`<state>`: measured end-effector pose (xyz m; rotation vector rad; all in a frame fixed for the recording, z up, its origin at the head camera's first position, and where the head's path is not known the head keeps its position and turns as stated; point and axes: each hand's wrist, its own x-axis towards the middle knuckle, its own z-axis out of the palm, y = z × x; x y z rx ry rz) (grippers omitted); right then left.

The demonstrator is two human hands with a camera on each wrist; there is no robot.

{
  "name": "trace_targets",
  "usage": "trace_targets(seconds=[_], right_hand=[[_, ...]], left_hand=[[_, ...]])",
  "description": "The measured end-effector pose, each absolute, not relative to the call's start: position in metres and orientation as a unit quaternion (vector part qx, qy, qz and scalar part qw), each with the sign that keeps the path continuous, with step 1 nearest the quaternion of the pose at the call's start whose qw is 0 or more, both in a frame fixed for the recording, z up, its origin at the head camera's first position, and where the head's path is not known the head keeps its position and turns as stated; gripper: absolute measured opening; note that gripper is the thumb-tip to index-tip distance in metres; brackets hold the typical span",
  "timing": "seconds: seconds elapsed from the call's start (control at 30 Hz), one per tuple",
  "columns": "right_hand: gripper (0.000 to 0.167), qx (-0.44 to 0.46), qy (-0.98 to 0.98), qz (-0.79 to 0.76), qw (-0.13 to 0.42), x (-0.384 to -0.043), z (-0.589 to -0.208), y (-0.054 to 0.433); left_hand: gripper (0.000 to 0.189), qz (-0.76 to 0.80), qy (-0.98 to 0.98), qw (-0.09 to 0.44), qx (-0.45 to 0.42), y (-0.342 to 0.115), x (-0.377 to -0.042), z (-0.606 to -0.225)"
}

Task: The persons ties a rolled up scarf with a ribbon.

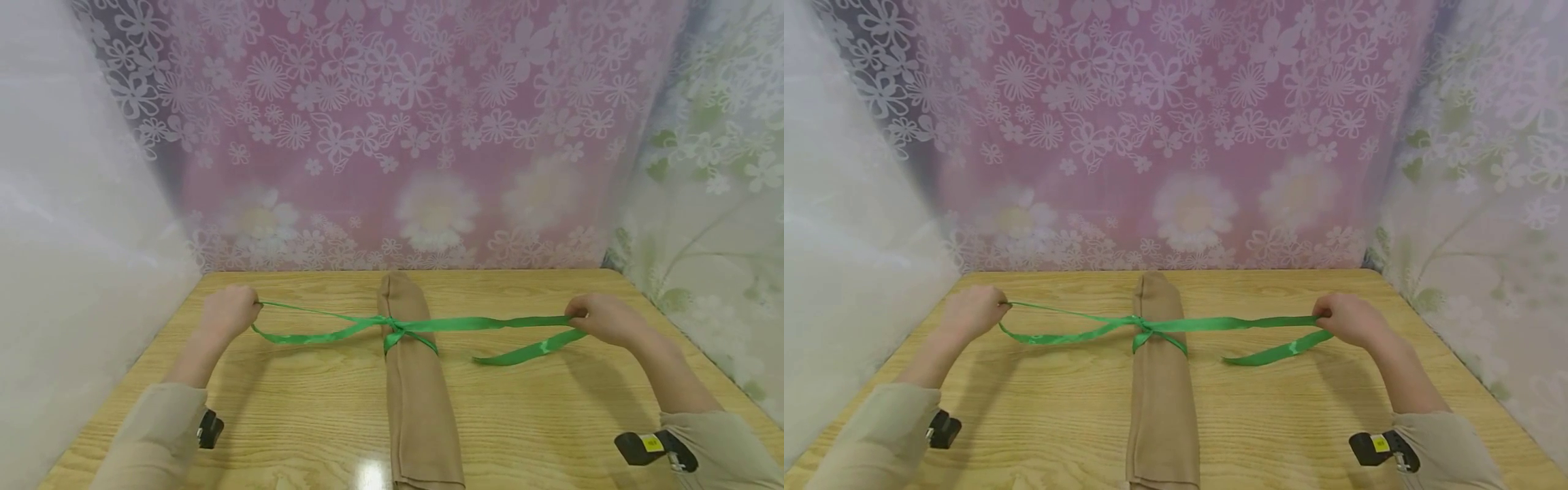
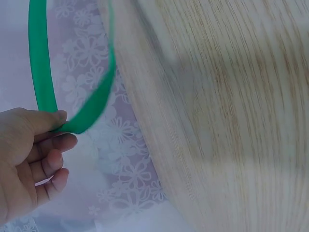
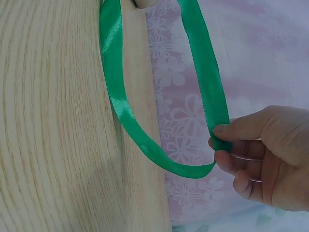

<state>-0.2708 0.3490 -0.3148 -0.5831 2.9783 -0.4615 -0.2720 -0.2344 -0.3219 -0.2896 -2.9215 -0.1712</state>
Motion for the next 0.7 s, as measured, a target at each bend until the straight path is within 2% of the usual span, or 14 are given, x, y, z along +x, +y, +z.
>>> trace_targets(seconds=[0.17,0.43,0.6,0.7], right_hand=[[0.018,-0.175,0.973,-0.147,0.032,-0.271,-0.314,0.352],[0.014,-0.153,0.98,-0.123,0.014,-0.272,-0.314,0.356],[0.013,-0.15,0.981,-0.12,0.007,-0.273,-0.314,0.361],[0.014,-0.145,0.983,-0.113,0.012,-0.273,-0.314,0.364]], left_hand=[[0.039,-0.051,-0.989,0.104,-0.097,-0.24,-0.27,-0.32],[0.041,-0.039,-0.99,0.103,-0.091,-0.249,-0.266,-0.322],[0.046,-0.036,-0.991,0.088,-0.09,-0.254,-0.264,-0.321],[0.042,-0.031,-0.992,0.076,-0.097,-0.256,-0.263,-0.321]])
